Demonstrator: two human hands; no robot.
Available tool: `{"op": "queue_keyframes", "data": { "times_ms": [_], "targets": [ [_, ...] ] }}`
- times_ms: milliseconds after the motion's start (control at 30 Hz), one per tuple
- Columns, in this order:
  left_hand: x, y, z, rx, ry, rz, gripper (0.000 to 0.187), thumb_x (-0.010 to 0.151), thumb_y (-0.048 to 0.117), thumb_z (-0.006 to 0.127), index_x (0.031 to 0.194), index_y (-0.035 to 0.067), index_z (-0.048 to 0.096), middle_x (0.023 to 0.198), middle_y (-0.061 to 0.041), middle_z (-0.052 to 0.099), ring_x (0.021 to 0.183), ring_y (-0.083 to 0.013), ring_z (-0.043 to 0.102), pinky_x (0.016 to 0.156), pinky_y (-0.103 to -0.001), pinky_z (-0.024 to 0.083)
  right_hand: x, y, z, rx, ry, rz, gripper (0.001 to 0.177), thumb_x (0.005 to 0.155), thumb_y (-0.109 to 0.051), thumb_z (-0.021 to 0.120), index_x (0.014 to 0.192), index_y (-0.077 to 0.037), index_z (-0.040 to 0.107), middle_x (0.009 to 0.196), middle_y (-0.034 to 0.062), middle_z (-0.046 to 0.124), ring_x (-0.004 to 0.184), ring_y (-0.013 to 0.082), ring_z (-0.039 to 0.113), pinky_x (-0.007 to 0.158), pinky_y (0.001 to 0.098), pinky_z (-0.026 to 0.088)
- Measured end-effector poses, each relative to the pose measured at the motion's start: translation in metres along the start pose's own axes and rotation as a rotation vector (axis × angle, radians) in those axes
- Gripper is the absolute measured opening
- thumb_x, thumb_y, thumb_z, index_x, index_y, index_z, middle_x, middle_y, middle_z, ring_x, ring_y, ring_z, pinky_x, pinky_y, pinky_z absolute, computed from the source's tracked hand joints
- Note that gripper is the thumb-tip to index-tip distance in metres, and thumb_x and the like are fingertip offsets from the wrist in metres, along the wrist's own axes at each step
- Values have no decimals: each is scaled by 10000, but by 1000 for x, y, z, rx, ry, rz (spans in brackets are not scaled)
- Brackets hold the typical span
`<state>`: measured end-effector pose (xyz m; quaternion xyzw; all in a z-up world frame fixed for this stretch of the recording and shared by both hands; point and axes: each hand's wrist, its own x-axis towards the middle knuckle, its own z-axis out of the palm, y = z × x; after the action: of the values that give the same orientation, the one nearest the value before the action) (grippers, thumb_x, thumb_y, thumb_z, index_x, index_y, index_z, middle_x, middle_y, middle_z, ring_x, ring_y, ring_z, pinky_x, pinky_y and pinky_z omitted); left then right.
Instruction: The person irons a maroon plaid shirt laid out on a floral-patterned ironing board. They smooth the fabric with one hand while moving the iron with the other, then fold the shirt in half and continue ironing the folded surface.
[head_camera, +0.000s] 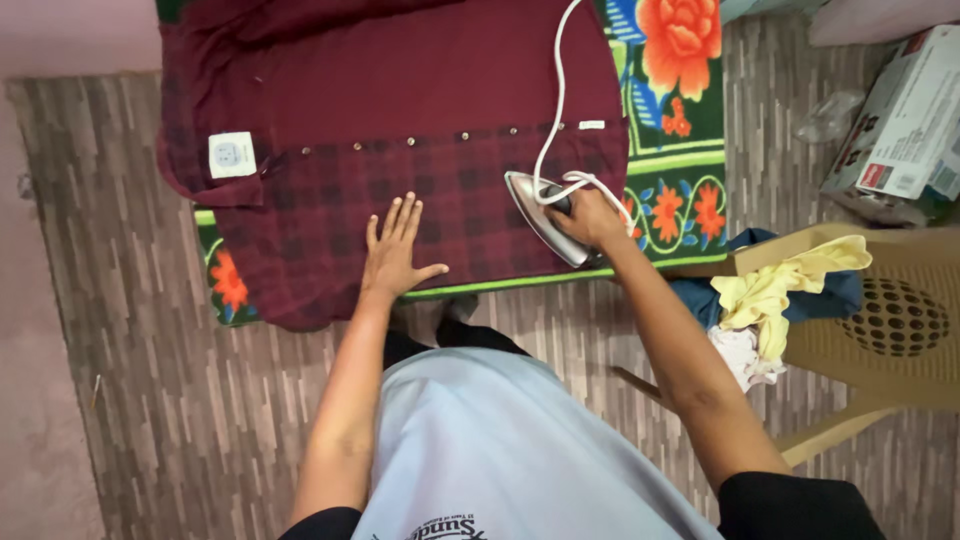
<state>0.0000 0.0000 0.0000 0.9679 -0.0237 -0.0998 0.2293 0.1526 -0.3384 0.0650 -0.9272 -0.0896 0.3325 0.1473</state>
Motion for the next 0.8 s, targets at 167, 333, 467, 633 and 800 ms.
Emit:
{"op": "queue_keyframes", "data": {
  "times_ms": [167, 333, 467, 633, 800],
  "targets": [
    [-29, -31, -17, 17, 56, -37, 1290, 629, 676, 834, 1634, 134, 233, 1721, -55, 174, 1587, -271, 132, 1227, -633, 130, 10, -12, 29, -29, 108, -865, 403, 847, -413, 763, 1153, -152, 768, 1102, 213, 747, 1041, 430, 684, 879, 480, 548],
    [-50, -56, -28, 27, 71, -147, 1232, 640, 620, 853, 1622, 136, 287, 1723, -61, 175, 1581, -274, 153, 1208, -642, 158, 7, -69, 65, -137, 64, -667, 406, 856, -467, 757, 1020, -96, 736, 945, 168, 742, 872, 381, 712, 814, 493, 556],
    [-65, -75, -35, 13, 129, -158, 1148, 693, 610, 836, 1611, 133, 339, 1722, -70, 192, 1580, -283, 172, 1202, -645, 182, -16, -96, 70, -320, -55, -678, 451, 829, -539, 730, 983, -116, 748, 856, 169, 734, 806, 397, 706, 765, 514, 550],
    [-82, -92, -38, 13, 157, -176, 1108, 738, 626, 802, 1601, 98, 353, 1721, -76, 203, 1576, -287, 183, 1200, -637, 203, -29, -100, 78, -293, -18, -705, 480, 815, -580, 726, 976, -129, 754, 818, 165, 735, 774, 389, 723, 731, 519, 564],
    [-94, -104, -35, 18, 197, -158, 1108, 769, 654, 767, 1606, 67, 340, 1711, -102, 215, 1570, -306, 190, 1198, -619, 216, -18, -134, 89, -115, 250, -339, 483, 835, -578, 719, 1082, -167, 779, 841, 198, 744, 770, 410, 719, 737, 537, 563]
  ]
}}
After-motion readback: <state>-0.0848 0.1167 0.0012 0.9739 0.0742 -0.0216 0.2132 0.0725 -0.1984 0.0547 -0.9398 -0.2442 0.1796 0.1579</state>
